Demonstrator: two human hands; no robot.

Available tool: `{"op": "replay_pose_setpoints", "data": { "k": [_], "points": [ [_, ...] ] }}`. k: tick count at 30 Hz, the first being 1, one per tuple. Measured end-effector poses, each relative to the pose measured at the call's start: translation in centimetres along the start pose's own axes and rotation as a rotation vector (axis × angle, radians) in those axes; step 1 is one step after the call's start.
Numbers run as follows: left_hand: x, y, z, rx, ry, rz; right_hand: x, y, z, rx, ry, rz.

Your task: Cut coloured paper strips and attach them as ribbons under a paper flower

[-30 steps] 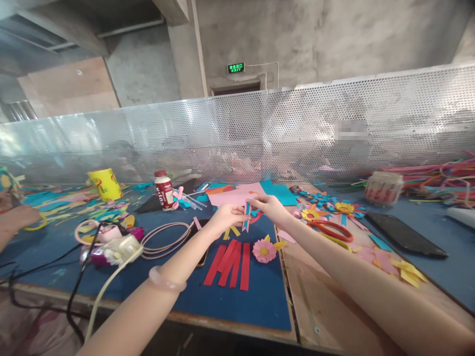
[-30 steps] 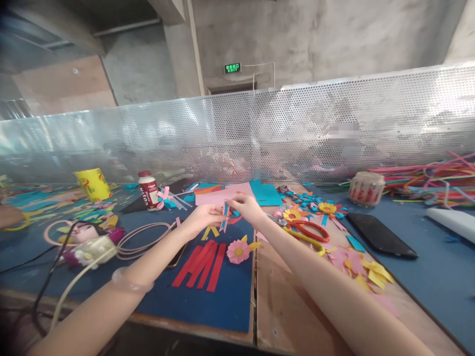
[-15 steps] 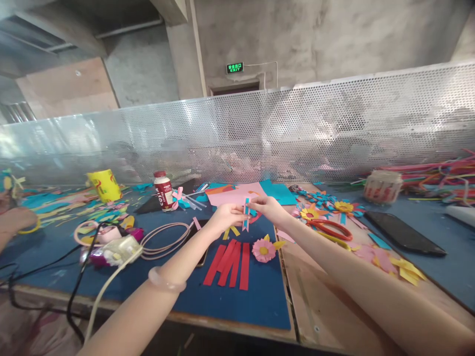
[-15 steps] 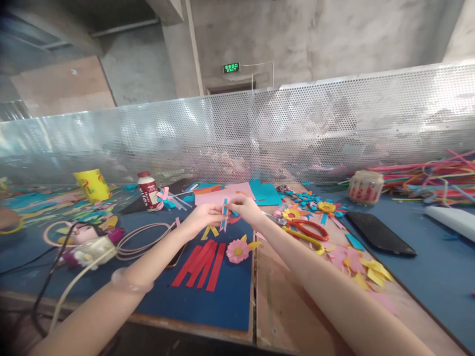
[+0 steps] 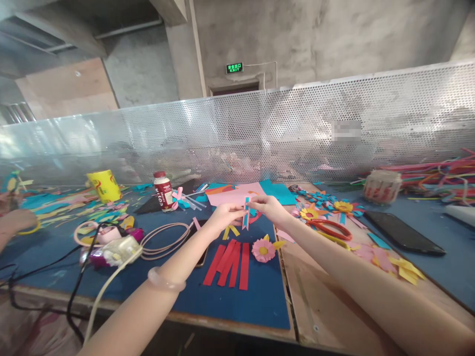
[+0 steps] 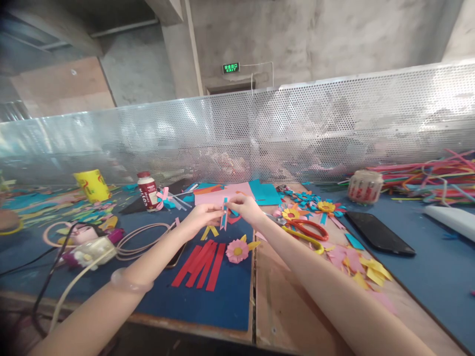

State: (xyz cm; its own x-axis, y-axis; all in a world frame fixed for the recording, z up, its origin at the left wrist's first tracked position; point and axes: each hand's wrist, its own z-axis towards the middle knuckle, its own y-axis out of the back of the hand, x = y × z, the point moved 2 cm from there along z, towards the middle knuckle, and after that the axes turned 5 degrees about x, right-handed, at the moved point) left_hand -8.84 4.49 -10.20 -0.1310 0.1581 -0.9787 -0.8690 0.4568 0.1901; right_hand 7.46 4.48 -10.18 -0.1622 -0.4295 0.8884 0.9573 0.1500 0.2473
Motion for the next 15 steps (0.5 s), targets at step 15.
{"op": "replay_pose_setpoints", "data": {
  "k": [15],
  "points": [
    [0.7,2.5,0.4,-0.213,-0.102,0.241,-1.7,1.5,0.0,-0.300,-0.109,-0.060]
  ]
}}
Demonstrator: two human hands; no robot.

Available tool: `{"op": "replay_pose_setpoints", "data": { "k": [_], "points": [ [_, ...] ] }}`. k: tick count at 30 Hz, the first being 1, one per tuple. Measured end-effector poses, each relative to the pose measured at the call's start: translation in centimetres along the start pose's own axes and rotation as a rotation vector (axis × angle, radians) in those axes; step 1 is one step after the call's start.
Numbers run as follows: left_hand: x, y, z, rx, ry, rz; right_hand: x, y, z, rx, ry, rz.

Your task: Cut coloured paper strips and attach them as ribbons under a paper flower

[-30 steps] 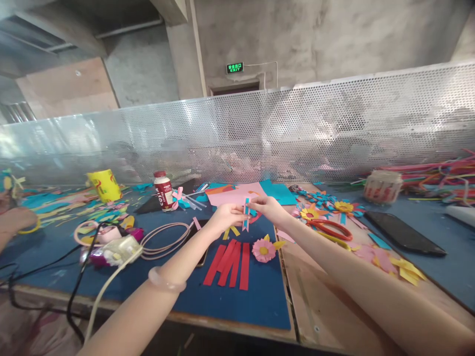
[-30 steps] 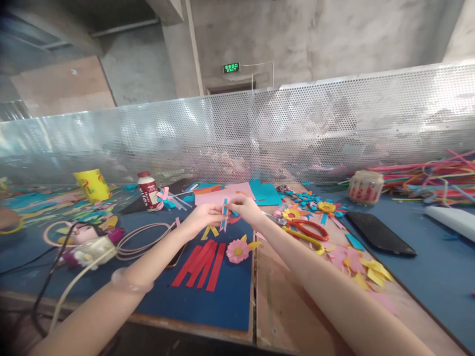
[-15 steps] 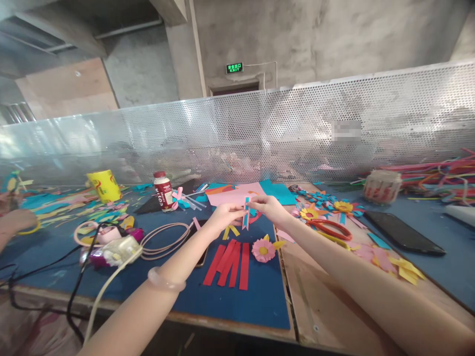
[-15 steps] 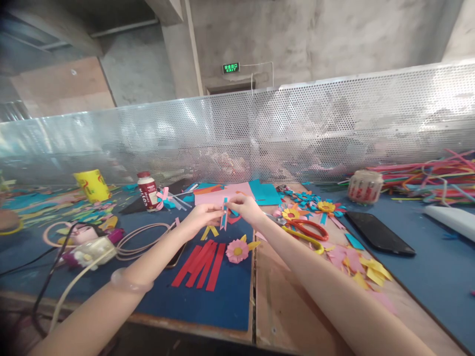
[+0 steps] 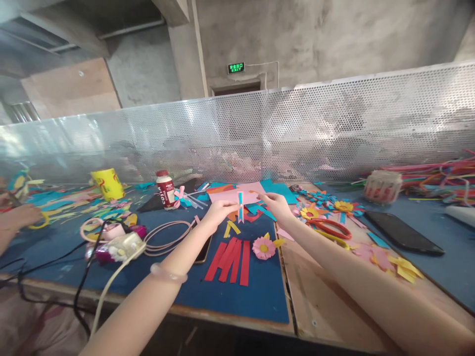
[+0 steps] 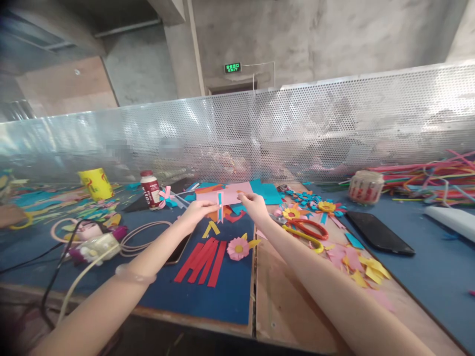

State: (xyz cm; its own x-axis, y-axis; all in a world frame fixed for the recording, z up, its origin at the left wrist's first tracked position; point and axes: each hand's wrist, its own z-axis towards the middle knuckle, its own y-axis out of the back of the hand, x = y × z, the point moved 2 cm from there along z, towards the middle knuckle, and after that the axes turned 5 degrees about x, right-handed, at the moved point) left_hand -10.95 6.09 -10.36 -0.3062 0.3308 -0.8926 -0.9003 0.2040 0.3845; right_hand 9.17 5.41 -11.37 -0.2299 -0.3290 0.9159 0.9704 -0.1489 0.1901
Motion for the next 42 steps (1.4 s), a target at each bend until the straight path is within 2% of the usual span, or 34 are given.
{"op": "replay_pose_setpoints", "data": {
  "k": [5,11,16,24,30,34,38,39,40,42],
  "points": [
    [-0.1,0.2,0.1,-0.017,-0.011,0.009,1.1,0.5,0.0,-0.035,0.065,-0.085],
    [-1.2,-0.5,-0.6,0.030,-0.052,0.017,3.4,-1.2,-0.4,0.133,0.171,-0.111],
    [-1.2,-0.7,-0.7,0.046,-0.066,0.034,3.4,-2.1,-0.4,0.151,0.156,-0.062],
    [-1.1,-1.2,-0.7,0.128,-0.069,0.015,2.2,-2.1,-0.2,0.141,0.126,0.067],
    [-1.5,-1.2,-0.8,0.155,-0.085,0.008,3.6,-1.7,-1.0,0.118,0.081,0.115],
    [-2.0,-1.5,-1.3,0.206,-0.097,-0.002,6.3,-0.1,-2.0,0.141,0.017,0.191],
    [-2.1,-1.9,-1.5,0.239,-0.096,-0.019,8.9,2.3,-4.9,0.302,-0.103,0.310],
    [-2.0,-1.9,-1.5,0.236,-0.093,-0.021,9.2,2.8,-6.0,0.353,-0.164,0.334],
    [-2.0,-1.9,-1.5,0.228,-0.089,-0.022,9.2,3.1,-7.3,0.447,-0.302,0.405],
    [-1.8,-1.7,-1.4,0.206,-0.080,-0.018,8.7,4.0,-9.8,0.492,-0.481,0.429]
  ]
}}
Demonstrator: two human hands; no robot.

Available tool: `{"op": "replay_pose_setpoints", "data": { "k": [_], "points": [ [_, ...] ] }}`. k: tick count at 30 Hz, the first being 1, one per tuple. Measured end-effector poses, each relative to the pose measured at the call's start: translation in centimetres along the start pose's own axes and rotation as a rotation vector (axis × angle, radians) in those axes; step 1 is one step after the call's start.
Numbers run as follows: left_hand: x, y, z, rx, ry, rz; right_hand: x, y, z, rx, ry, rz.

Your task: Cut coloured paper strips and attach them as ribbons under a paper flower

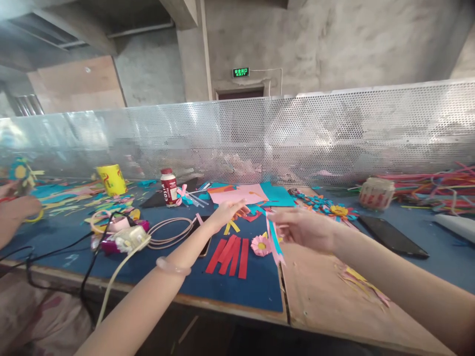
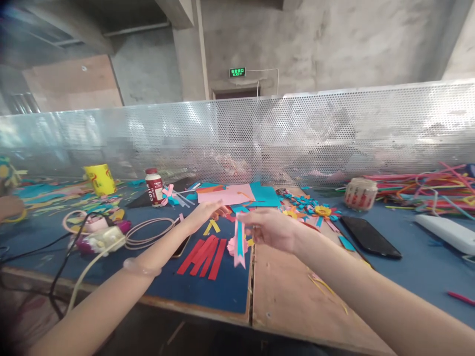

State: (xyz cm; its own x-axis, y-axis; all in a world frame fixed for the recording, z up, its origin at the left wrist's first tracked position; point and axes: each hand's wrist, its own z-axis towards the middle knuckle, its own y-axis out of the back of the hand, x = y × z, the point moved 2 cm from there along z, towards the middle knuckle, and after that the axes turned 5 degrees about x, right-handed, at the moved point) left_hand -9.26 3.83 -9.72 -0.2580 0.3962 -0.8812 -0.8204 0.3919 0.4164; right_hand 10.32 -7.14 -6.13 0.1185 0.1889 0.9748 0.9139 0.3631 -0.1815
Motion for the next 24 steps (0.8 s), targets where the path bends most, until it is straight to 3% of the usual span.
{"op": "replay_pose_setpoints", "data": {
  "k": [3,8,17,24],
  "points": [
    [0.2,0.2,0.0,-0.027,0.009,0.031,-2.7,0.8,-2.2,-0.011,-0.186,-0.040],
    [0.6,0.4,0.2,-0.035,0.017,0.119,-5.5,2.5,-3.1,-0.073,-0.224,-0.333],
    [0.1,-0.1,-0.2,0.013,0.007,0.269,-5.8,2.7,-3.4,-0.245,-0.185,-0.782],
    [-0.5,0.3,-0.7,-0.047,-0.037,0.368,-6.2,4.2,-3.4,-0.366,-0.153,-1.062]
  ]
}}
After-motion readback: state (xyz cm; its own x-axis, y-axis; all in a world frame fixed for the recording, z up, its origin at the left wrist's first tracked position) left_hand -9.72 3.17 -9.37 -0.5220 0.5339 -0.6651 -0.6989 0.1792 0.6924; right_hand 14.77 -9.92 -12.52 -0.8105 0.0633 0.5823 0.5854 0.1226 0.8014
